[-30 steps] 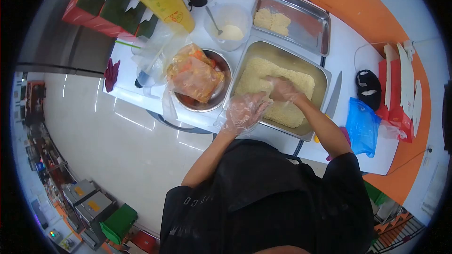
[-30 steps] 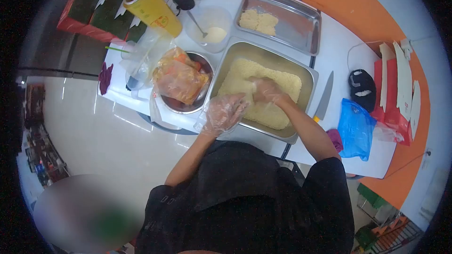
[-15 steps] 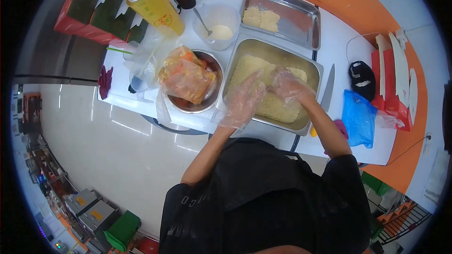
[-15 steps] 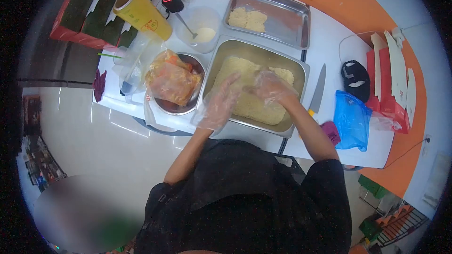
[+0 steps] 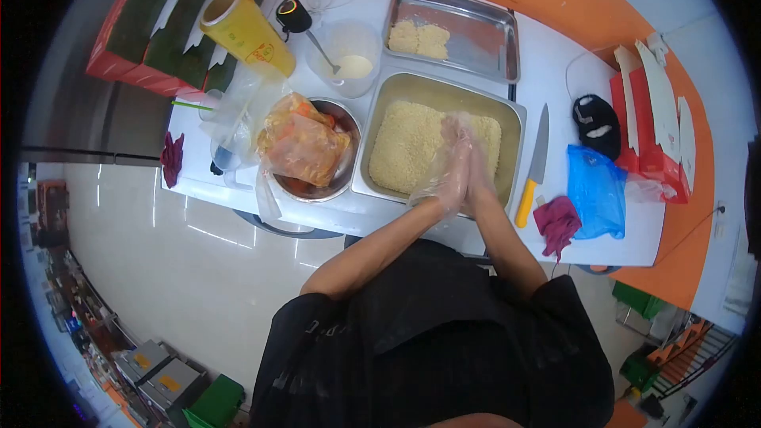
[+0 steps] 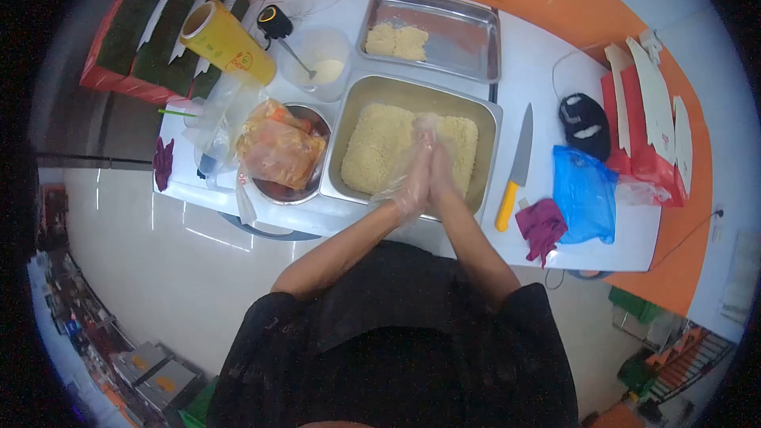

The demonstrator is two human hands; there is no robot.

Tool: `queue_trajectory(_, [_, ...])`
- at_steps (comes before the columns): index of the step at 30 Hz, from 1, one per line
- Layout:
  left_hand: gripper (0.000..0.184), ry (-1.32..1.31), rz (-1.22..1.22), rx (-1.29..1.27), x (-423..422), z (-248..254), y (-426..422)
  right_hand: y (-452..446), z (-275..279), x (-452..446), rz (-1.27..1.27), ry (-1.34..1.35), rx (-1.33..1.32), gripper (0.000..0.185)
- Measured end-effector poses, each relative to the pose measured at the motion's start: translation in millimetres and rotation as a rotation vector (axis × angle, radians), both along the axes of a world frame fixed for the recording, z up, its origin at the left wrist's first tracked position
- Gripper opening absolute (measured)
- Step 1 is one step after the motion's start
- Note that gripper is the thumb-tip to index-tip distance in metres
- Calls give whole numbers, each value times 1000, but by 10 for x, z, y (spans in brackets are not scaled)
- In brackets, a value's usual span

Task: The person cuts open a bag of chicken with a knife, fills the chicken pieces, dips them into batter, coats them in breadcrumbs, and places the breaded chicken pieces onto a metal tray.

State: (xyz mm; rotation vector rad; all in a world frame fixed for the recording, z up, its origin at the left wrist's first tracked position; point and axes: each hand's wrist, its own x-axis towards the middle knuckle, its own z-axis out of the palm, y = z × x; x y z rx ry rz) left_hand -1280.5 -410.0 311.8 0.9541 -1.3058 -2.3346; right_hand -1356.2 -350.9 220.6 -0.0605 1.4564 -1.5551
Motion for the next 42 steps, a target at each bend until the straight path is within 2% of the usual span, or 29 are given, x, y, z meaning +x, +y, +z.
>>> queue_trajectory(1, [84, -32, -20, -56, 55, 237, -62, -16, 257, 177, -36, 8, -31, 66])
queue_trajectory(2, [83, -36, -14, -68, 81, 242, -71, -37, 533, 357, -72, 16, -62, 67])
queue_trajectory(3, [83, -41, -8, -81, 107, 247, -81, -82, 521, 400, -65, -11, -79, 67])
queue_trajectory(6, [81, 57, 79, 4, -88, -438, 53, -149, 322, 296, -42, -73, -94, 67])
queue_trajectory(7, [80, 89, 102, 33, -152, -622, 92, -208, 99, 92, -28, -88, -79, 67])
queue_trajectory(8, [79, 120, 128, 63, -187, -696, 100, -230, 120, 74, -2, -46, -71, 67])
queue_trajectory(9, [79, 176, 186, 56, -225, -650, -36, -252, 148, 59, 24, -5, -63, 67])
queue_trajectory(11, [80, 248, 286, 59, -203, -466, -241, -236, 663, 384, 97, 179, -51, 68])
queue_trajectory(14, [81, 264, 365, 84, -140, -215, -188, -256, 721, 377, 95, 142, -149, 66])
queue_trajectory(17, [79, 109, 157, 47, -213, -1073, 43, -270, 418, -117, 196, 18, -67, 68])
queue_trajectory(20, [68, 335, 175, 300, -59, -394, -136, -231, 230, 16, 160, 303, -135, 75])
queue_trajectory(23, [69, 289, 175, 261, -60, -464, -339, -186, 120, 206, 125, 578, -197, 84])
queue_trajectory(26, [77, 229, 48, 10, -49, -721, -518, -35, 408, 43, 320, 1147, 127, 94])
queue_trajectory(29, [77, 167, -14, -111, -6, -698, -566, 2, 538, -28, 313, 1171, 100, 100])
queue_trajectory(32, [66, 214, 132, -91, -6, -1017, -561, 44, 610, -31, 172, 765, 35, 91])
queue_trajectory(35, [55, 139, 154, -68, 22, -871, -524, 76, 746, -70, 82, 589, -58, 97])
queue_trajectory(38, [63, 180, 121, 6, 32, -528, -331, -8, 661, 9, -29, 513, -160, 93])
queue_trajectory(41, [68, 81, -22, -65, 82, -672, -142, -7, 529, -97, 78, 862, 70, 95])
queue_trajectory(42, [69, -84, -72, -159, 157, -539, -116, -21, 522, -128, 70, 967, 117, 96])
